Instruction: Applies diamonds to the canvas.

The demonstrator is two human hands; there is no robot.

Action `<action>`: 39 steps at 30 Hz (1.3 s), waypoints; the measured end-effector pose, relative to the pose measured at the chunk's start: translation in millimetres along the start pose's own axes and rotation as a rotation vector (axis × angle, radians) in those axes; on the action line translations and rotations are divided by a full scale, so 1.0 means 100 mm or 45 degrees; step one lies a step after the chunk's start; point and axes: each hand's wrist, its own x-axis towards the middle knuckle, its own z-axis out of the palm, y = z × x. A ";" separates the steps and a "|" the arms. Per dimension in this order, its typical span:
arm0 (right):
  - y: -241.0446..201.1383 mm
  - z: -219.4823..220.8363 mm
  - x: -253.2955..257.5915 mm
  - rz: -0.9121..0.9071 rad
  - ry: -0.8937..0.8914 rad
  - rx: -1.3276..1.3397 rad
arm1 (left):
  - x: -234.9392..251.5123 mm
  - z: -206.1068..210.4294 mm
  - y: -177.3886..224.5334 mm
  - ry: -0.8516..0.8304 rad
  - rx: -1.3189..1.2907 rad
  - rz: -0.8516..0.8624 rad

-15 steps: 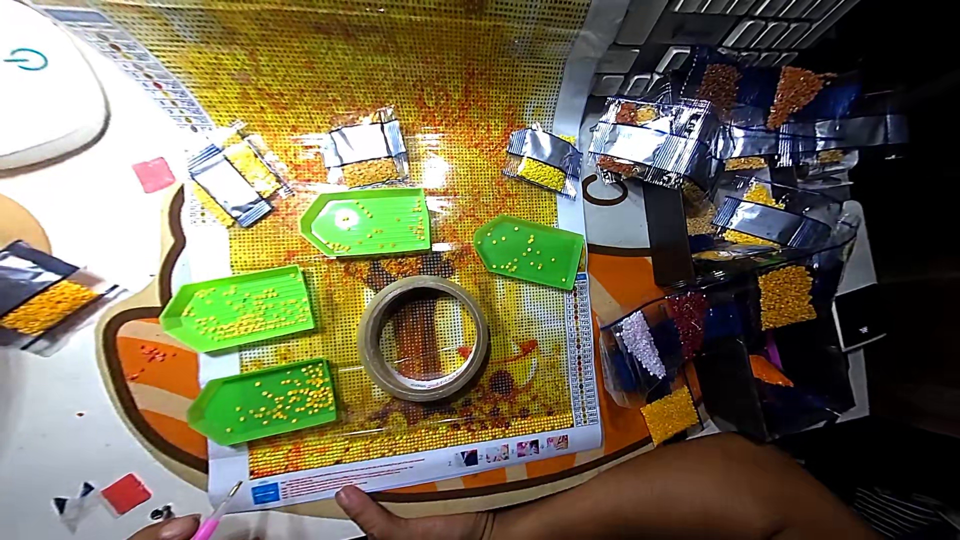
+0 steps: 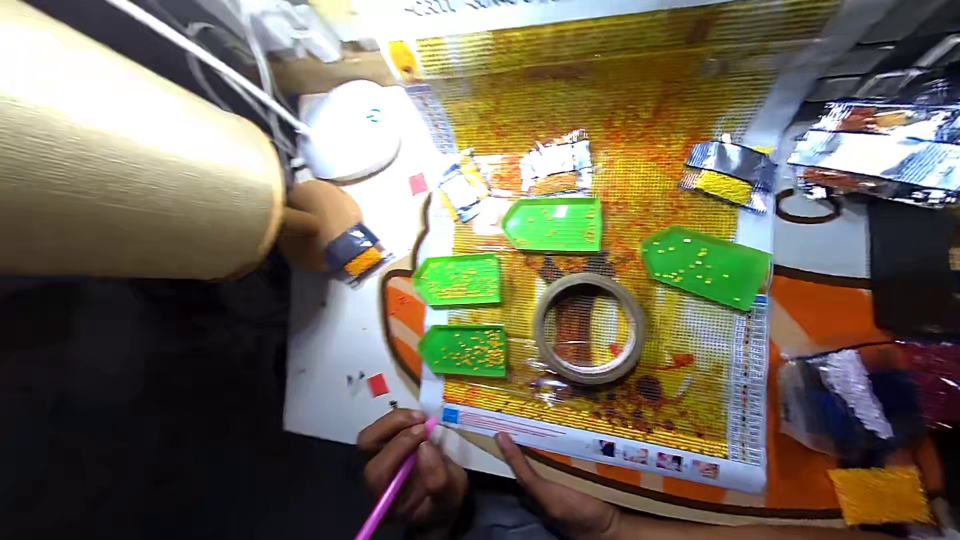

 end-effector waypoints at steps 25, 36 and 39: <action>0.49 0.01 -0.14 -0.060 0.055 0.036 | -0.07 0.01 0.03 -0.007 -0.031 -0.032; 0.55 -0.31 -0.30 0.041 -0.147 0.264 | -0.05 0.03 0.07 -0.001 -0.026 -0.017; 0.50 -0.31 -0.29 0.122 -0.182 0.525 | -0.07 0.02 0.06 -0.003 -0.028 -0.009</action>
